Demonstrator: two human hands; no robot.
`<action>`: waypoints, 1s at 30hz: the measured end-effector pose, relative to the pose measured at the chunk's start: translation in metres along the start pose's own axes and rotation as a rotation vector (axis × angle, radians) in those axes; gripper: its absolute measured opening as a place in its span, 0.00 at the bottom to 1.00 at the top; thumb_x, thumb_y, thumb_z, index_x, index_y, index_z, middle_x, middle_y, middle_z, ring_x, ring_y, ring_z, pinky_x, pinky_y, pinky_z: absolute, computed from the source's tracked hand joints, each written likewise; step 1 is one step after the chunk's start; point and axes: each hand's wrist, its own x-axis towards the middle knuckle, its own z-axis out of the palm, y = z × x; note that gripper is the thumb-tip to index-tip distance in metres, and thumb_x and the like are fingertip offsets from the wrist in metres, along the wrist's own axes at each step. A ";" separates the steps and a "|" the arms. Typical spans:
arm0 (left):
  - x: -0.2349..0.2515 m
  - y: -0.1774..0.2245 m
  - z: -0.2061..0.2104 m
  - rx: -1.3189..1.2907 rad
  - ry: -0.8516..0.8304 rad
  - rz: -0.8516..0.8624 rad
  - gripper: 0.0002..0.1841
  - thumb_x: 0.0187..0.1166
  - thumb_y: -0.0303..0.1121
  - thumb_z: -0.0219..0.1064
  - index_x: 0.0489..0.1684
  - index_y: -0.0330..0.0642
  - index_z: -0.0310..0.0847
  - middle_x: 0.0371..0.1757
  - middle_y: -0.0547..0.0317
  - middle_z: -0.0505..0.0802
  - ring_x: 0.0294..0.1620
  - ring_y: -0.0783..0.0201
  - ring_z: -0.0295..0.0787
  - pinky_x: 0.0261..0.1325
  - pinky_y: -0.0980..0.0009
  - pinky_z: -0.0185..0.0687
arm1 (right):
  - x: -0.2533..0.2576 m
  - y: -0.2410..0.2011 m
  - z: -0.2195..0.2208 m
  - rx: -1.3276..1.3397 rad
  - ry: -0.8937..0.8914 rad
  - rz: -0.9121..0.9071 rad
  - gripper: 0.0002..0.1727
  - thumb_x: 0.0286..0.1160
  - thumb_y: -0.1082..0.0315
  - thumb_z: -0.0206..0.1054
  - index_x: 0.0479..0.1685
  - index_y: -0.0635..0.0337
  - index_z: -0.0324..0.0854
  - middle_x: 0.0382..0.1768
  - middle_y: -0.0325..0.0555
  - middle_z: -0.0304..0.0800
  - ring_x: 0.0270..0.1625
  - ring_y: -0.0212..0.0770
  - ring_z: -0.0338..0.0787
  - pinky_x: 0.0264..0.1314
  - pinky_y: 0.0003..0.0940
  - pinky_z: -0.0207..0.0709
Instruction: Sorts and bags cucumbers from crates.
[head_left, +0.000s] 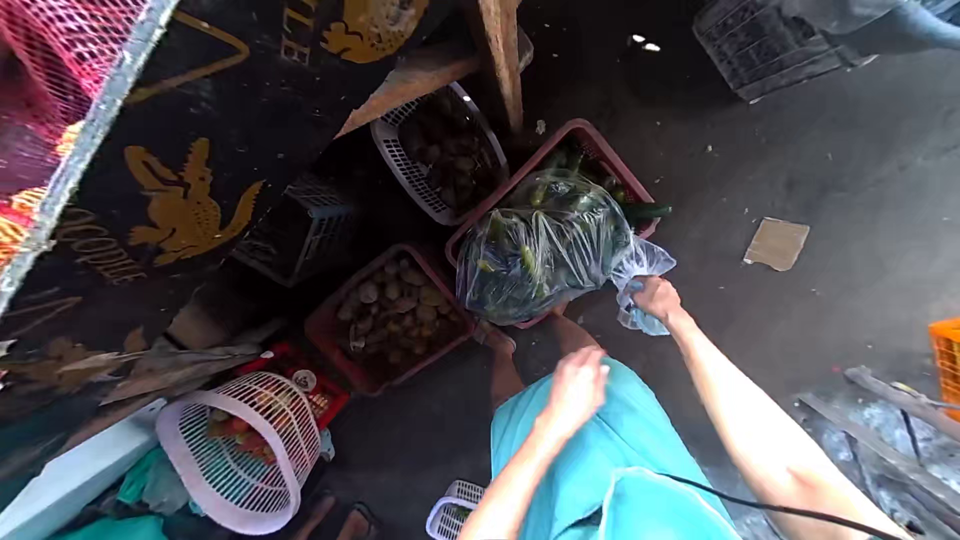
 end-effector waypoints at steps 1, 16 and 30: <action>0.002 -0.027 -0.007 0.045 -0.029 -0.130 0.21 0.91 0.34 0.54 0.76 0.32 0.77 0.78 0.40 0.83 0.80 0.45 0.77 0.85 0.51 0.67 | -0.002 -0.008 0.002 0.016 0.005 -0.030 0.25 0.78 0.59 0.68 0.70 0.64 0.82 0.70 0.73 0.80 0.76 0.73 0.76 0.74 0.72 0.67; 0.059 -0.184 -0.067 -0.988 0.495 -0.510 0.19 0.93 0.28 0.50 0.75 0.27 0.72 0.74 0.35 0.81 0.69 0.49 0.84 0.69 0.56 0.79 | 0.077 -0.301 0.068 -0.306 0.095 -0.506 0.20 0.79 0.68 0.65 0.67 0.64 0.82 0.76 0.63 0.77 0.70 0.70 0.81 0.59 0.70 0.76; 0.112 -0.227 -0.083 -1.621 0.694 -0.953 0.38 0.89 0.60 0.51 0.88 0.41 0.55 0.85 0.37 0.68 0.76 0.45 0.72 0.72 0.51 0.73 | -0.033 -0.158 0.100 0.068 0.144 -0.676 0.12 0.75 0.74 0.67 0.52 0.67 0.91 0.53 0.64 0.92 0.59 0.66 0.91 0.61 0.68 0.78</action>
